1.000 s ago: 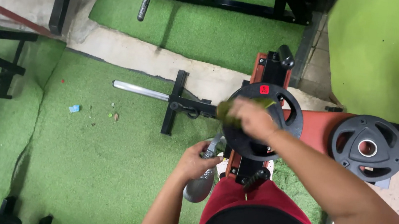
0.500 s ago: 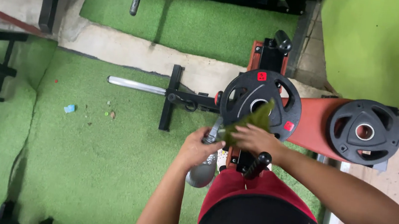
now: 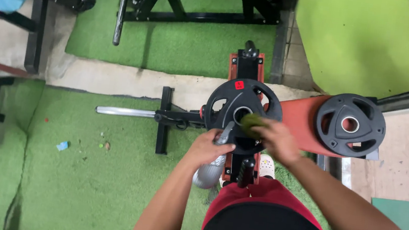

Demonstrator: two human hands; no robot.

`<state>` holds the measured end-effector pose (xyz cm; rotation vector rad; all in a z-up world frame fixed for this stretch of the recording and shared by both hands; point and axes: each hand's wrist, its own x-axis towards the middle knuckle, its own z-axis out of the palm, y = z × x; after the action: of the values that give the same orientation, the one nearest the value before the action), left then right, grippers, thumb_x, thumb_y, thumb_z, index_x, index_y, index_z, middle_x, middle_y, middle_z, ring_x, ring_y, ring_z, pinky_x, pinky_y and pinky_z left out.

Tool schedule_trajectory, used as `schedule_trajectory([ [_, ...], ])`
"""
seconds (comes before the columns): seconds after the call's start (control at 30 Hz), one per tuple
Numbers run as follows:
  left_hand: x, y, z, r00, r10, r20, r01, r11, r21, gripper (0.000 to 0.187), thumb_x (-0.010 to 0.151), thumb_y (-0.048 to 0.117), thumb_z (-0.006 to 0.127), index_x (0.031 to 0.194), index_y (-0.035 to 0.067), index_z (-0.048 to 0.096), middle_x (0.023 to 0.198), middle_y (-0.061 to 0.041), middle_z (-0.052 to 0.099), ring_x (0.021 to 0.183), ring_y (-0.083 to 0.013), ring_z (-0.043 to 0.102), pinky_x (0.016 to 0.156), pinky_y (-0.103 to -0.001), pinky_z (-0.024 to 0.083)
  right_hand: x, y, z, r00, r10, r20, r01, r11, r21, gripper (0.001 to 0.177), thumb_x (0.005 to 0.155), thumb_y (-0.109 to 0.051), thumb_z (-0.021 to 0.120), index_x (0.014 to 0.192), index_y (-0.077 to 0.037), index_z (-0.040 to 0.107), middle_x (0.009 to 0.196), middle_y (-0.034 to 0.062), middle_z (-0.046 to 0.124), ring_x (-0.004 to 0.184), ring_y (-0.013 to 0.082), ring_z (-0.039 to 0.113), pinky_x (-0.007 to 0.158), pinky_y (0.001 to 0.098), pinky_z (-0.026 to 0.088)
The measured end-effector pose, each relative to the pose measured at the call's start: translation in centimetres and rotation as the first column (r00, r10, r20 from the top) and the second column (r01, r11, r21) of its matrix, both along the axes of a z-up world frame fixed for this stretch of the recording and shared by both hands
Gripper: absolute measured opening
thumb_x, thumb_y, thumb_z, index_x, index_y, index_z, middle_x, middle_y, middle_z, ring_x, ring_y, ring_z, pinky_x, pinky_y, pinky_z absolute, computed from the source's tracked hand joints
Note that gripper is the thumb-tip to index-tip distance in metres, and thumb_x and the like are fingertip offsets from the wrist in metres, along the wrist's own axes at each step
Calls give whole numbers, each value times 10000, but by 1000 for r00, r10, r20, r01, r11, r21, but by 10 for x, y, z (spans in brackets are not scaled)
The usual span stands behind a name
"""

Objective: Cleaning and organizing weight plates and gym machines.

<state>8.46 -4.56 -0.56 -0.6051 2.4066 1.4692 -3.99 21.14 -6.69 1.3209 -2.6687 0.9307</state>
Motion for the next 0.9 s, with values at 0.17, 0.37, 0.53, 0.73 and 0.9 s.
schedule_trajectory([
  [0.17,-29,7,-18,993,-102,52,103,995,-9,757,703,496,835,1266,19,665,1189,-183,733,1090,-294,723,954,-360,545,-1,-15,-6,971,187,-149,-176,981,84,551,643,-42,698,1188,-117,712,1322,191,618,1211,398,590,979,506,472],
  [0.37,-55,18,-6,968,-172,182,192,976,-100,691,714,560,795,1132,12,744,1068,-205,763,1001,-329,734,896,-391,557,-46,42,-61,937,-338,92,333,940,70,471,813,15,630,1230,-180,732,1311,100,683,1226,325,634,1090,426,517],
  [0.53,-78,35,-6,952,-209,224,230,970,-74,680,687,536,797,1126,18,752,1079,-200,764,1006,-323,740,881,-390,564,-26,27,-22,934,-292,206,314,946,-78,490,801,-19,632,1268,-153,700,1266,174,634,1163,362,625,1002,447,526],
  [0.73,-92,43,-24,931,-263,254,298,948,-109,735,704,537,800,1198,0,705,1176,-214,728,1093,-334,707,939,-391,548,-79,-10,-11,980,-198,12,189,953,238,490,774,-97,701,1239,-249,726,1171,180,593,1100,390,600,915,464,526],
  [0.9,-100,45,-25,925,-280,255,319,940,-124,782,707,544,797,1246,-11,679,1223,-223,711,1135,-341,691,972,-389,539,-86,-11,-5,942,-194,-273,234,965,120,499,738,-94,650,1212,-240,700,1209,195,590,1088,415,614,824,500,522],
])
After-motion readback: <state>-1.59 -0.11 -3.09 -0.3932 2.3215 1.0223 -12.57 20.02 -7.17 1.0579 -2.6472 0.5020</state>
